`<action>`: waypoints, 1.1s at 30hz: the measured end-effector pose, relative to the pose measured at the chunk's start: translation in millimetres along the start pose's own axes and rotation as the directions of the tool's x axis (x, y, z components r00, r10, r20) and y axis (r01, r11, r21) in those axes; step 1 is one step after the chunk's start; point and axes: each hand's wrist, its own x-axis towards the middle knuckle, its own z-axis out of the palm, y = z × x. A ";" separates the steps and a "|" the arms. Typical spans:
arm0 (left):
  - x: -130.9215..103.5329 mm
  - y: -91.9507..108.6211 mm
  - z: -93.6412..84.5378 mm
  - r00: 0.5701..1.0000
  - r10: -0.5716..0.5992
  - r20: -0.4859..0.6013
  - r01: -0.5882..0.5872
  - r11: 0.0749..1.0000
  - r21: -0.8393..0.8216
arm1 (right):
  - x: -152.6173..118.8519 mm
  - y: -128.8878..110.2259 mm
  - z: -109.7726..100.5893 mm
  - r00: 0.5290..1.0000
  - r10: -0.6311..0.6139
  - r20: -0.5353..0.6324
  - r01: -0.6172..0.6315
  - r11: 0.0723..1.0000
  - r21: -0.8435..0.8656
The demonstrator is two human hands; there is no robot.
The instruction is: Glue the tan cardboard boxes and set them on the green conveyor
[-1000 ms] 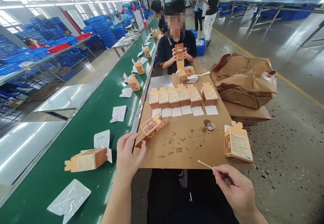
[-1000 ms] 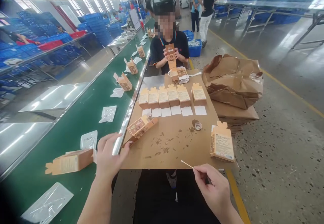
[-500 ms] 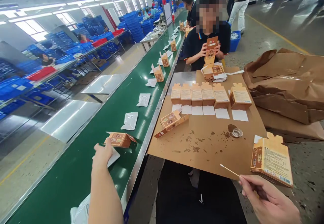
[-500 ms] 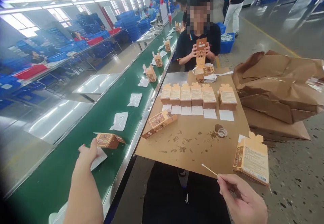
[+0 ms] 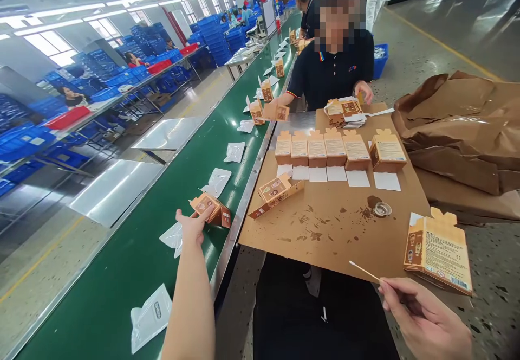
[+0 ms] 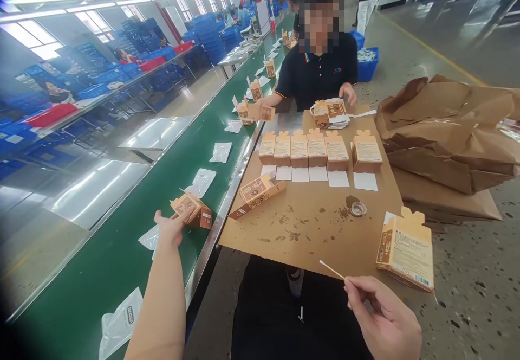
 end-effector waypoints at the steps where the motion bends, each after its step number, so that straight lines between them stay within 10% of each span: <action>1: -2.0 4.4 1.1 0.999 -0.026 0.034 0.028 0.997 -0.071 | 0.3 1.3 -0.3 1.000 0.004 0.000 -0.004 1.000 0.003; 9: -30.9 4.1 -4.5 0.947 0.051 0.316 0.064 0.937 -0.343 | 0.3 9.4 -5.0 1.000 -0.020 0.021 0.020 1.000 0.006; 15: -92.2 -40.8 -17.9 0.945 0.254 0.208 -0.147 0.894 -0.424 | -6.6 8.9 -12.2 1.000 -0.018 -0.011 0.018 1.000 -0.007; 26: -181.0 -38.2 106.1 0.720 0.382 0.579 -0.311 0.924 -0.223 | -11.5 1.6 -13.9 0.997 -0.075 0.005 0.075 0.996 -0.053; 33: -187.5 -63.4 111.3 0.695 0.422 0.582 -0.467 0.880 -0.080 | -21.9 0.3 -19.0 0.997 -0.079 -0.013 0.078 0.994 -0.076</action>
